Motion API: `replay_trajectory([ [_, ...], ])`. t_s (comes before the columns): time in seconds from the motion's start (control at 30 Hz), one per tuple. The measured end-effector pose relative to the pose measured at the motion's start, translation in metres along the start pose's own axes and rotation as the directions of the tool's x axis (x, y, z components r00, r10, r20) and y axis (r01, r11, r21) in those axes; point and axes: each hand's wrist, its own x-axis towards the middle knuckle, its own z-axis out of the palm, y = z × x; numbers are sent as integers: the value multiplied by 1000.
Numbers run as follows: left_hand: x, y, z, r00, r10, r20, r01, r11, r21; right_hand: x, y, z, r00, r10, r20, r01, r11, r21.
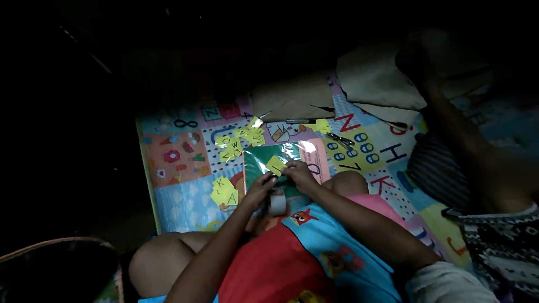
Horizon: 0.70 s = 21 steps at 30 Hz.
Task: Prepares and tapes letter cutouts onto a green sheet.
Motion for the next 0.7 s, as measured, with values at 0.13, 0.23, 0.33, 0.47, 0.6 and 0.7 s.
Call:
replay_trajectory([
  [0.13,0,-2,6,1000,0,-23,1,999,38,-2,-6,-8,995,-94,-40,93,996,-16],
  [0.23,-4,-1,6,994,12,-112,-3,996,86,-2,-10,-22,978,-201,49,206,969,-138],
  [0.33,-6,-2,6,990,37,-134,-19,990,136,2,-12,-31,948,-247,203,293,924,-245],
  [0.47,-8,-6,8,992,80,-101,-63,985,158,1,-16,-33,920,-162,358,283,904,-319],
  [0.6,-9,-9,9,992,106,-68,-89,971,223,-5,-18,-32,898,-132,420,299,883,-362],
  [0.7,-12,-7,10,993,65,-99,-45,980,194,-8,-22,-29,896,-135,424,316,864,-392],
])
